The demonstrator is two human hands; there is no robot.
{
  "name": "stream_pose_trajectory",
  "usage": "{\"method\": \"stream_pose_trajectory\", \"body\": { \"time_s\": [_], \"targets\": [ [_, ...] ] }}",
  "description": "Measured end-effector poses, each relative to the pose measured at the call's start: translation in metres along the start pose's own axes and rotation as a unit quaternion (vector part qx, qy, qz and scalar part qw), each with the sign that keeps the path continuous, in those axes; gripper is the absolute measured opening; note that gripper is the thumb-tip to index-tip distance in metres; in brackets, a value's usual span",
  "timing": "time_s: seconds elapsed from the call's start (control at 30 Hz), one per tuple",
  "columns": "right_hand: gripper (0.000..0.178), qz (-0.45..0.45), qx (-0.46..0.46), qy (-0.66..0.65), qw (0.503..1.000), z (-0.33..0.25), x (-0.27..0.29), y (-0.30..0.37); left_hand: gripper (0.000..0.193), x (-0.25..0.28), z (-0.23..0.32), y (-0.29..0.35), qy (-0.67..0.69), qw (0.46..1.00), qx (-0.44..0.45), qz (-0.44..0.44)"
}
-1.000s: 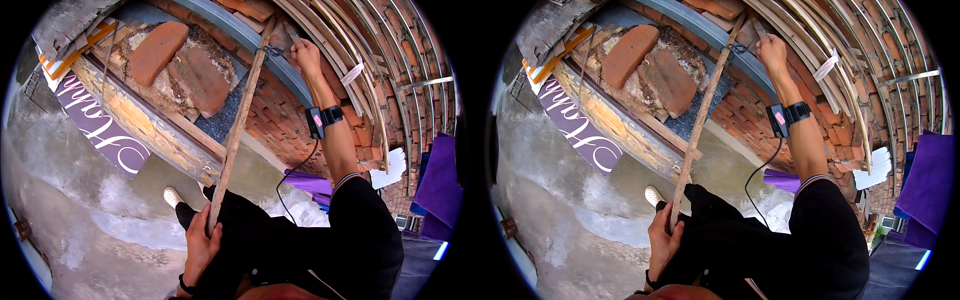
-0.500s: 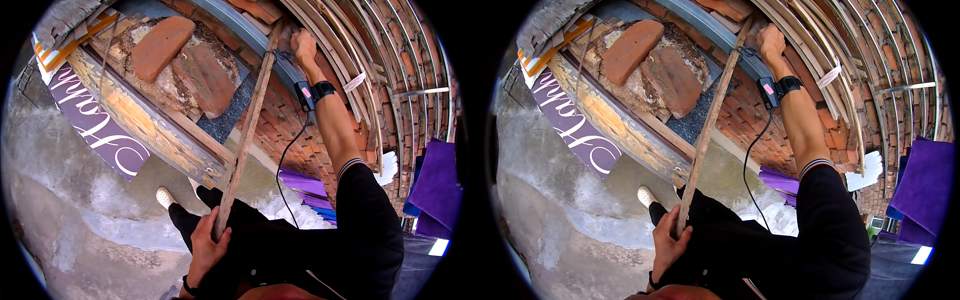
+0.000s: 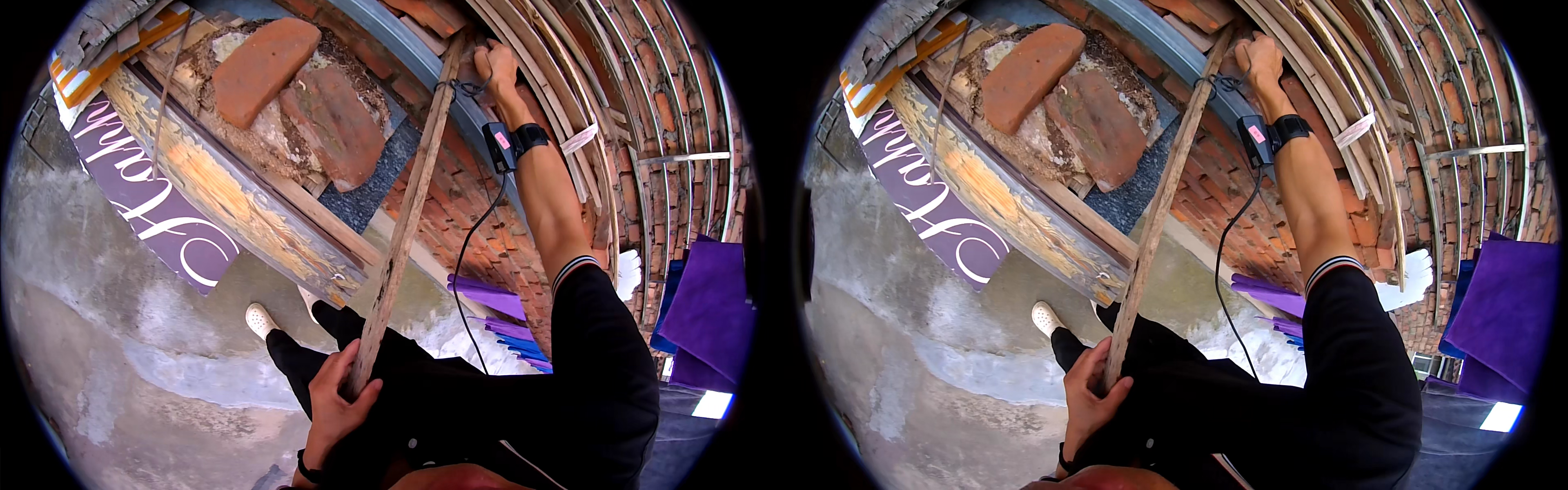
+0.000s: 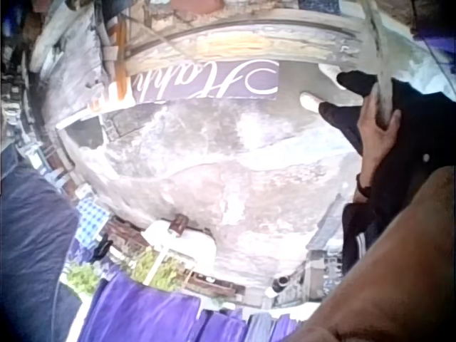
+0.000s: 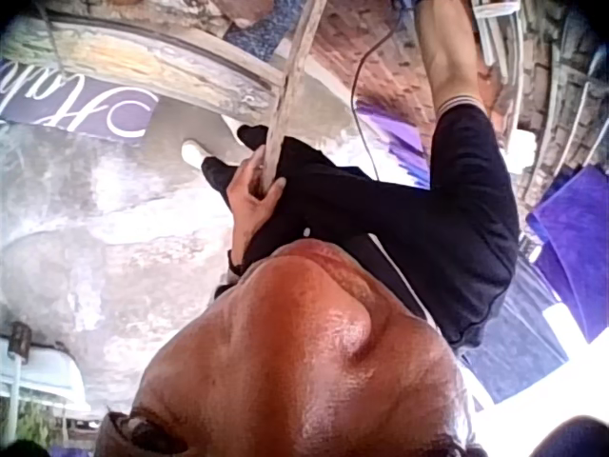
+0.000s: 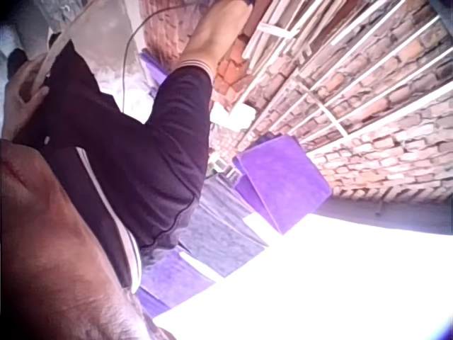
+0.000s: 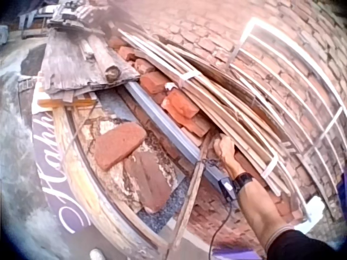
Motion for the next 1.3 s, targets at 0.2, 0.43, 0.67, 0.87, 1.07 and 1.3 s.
{"method": "stream_pose_trajectory", "body": {
  "time_s": [0.2,0.43,0.67,0.87,1.07,1.3],
  "targets": [
    [0.039,-0.028,-0.074,0.033,0.996,-0.033,0.001,0.001,0.058,0.001,-0.003,-0.002,0.047,0.999,0.012,-0.011],
    [0.035,-0.073,-0.098,0.094,0.988,-0.053,-0.003,-0.007,0.056,0.000,0.000,-0.004,0.106,0.992,0.052,-0.039],
    [0.036,-0.092,-0.137,0.133,0.977,-0.077,-0.010,-0.016,0.055,0.006,0.003,-0.004,0.127,0.989,0.060,-0.035],
    [0.041,-0.128,-0.052,0.112,0.984,-0.045,-0.008,-0.009,0.057,0.006,0.000,-0.006,0.133,0.987,0.074,-0.041],
    [0.045,-0.068,0.022,0.060,0.996,-0.008,-0.003,-0.005,0.058,0.005,0.005,-0.006,0.132,0.988,0.075,-0.043],
    [0.050,-0.026,0.019,0.011,0.999,-0.018,-0.004,0.005,0.059,0.006,0.009,-0.003,0.148,0.982,0.108,-0.035]
  ]
}}
Point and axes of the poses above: each hand's wrist, its own y-axis away from the middle knuckle, its own x-axis out of the back of the hand, z = x × y, the point moved 6 cm from there along -y, towards the middle knuckle, and after that the axes turned 1 degree about -z, right-handed, at the moved point
